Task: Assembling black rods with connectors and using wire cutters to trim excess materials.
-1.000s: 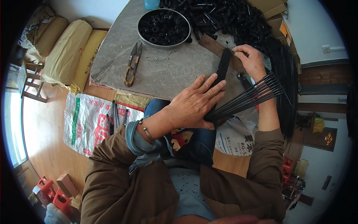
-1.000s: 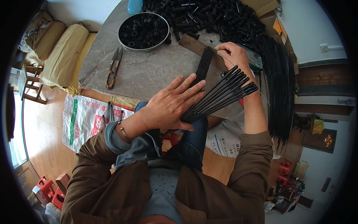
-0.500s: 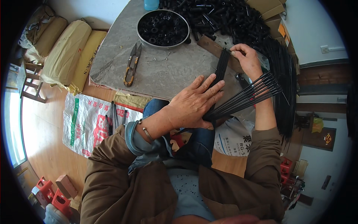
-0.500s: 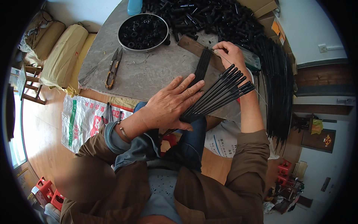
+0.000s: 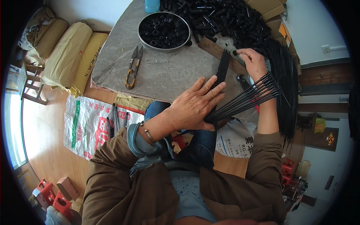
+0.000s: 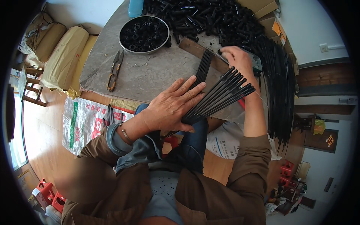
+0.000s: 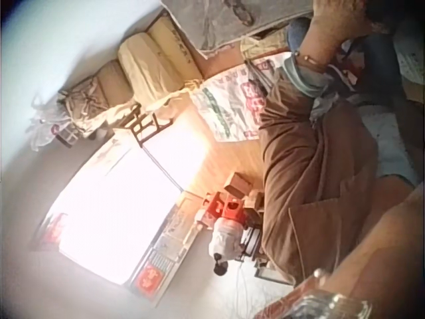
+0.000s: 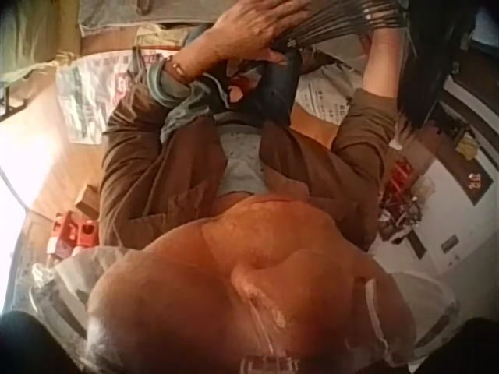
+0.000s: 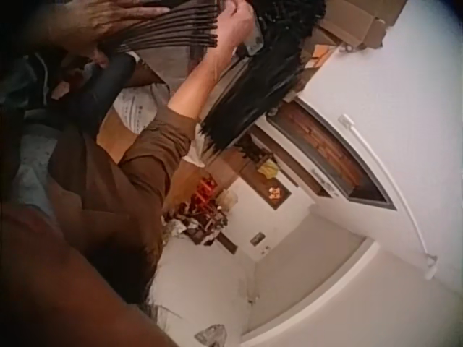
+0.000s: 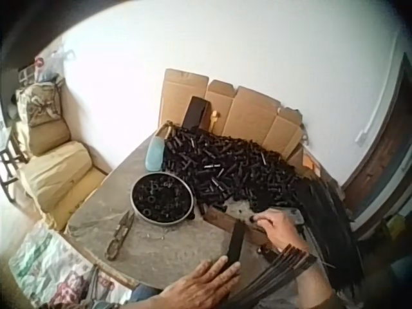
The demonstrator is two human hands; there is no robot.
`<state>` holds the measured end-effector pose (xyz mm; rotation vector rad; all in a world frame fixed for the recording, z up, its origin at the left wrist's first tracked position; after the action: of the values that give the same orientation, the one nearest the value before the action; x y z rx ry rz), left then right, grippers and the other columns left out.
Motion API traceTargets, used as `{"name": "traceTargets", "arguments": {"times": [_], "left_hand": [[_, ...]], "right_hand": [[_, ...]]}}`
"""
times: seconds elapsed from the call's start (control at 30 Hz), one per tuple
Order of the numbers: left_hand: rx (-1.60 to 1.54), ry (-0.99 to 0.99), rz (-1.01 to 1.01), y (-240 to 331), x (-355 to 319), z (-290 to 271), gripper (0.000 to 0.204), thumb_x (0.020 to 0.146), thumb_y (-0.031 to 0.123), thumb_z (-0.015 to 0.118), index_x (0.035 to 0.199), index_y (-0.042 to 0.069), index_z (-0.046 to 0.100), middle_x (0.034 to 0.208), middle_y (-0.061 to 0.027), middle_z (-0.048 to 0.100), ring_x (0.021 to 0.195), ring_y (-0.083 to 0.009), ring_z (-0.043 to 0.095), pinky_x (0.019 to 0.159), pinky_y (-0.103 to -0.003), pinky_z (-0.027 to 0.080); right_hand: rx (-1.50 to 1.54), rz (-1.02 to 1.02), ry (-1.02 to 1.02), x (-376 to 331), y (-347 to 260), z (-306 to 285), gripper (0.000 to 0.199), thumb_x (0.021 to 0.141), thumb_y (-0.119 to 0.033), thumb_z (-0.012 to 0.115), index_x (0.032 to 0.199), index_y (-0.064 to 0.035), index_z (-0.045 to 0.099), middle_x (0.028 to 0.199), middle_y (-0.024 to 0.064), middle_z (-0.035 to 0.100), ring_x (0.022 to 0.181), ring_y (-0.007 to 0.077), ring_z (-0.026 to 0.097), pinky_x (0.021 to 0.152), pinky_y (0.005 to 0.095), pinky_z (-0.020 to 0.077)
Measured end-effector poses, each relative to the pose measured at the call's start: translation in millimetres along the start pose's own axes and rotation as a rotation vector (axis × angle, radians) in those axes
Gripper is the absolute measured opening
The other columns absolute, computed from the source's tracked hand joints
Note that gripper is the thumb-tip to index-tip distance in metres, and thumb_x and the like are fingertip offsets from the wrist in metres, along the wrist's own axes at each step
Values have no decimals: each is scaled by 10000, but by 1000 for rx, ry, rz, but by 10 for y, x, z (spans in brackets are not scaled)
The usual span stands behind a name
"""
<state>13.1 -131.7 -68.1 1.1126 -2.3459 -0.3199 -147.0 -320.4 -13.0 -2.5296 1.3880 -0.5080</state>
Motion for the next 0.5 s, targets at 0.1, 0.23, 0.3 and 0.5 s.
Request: {"name": "traceTargets", "arguments": {"times": [0.1,0.23,0.3,0.5], "left_hand": [[3,-3,0,12,5,-30,983,633,604,747,1369,20,458,1526,-129,281,1432,-326,201,1164,-468,194],[-3,-4,4,20,28,-14,977,637,609,742,1361,12,467,1528,-129,278,1433,-325,197,1164,-467,195],[-5,15,4,17,22,-22,975,636,607,742,1355,8,471,1527,-128,280,1434,-324,197,1163,-466,198],[-3,9,4,22,15,-39,967,640,609,738,1343,-2,482,1526,-127,282,1435,-321,194,1165,-462,193]], "right_hand": [[-161,3,-116,-57,22,-16,208,862,-86,582,1035,-27,681,982,128,684,916,274,657,827,335,497],[-240,-185,-10,-36,-8,-70,146,839,-78,602,950,-17,675,927,105,675,857,268,655,773,349,501],[-189,-93,-36,-32,-59,-65,130,829,-67,608,933,-13,666,907,102,670,842,264,653,757,345,500],[-145,-27,-79,-29,-47,-68,114,814,-36,616,922,-3,637,850,107,645,797,265,641,721,344,495]]}}
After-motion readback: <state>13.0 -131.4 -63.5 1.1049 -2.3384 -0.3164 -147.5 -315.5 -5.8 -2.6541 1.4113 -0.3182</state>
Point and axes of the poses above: each hand's wrist, its own x-axis towards the middle knuckle, its own z-axis out of the palm, y = z × x, the point moved 4 cm from there along x, towards the middle knuckle
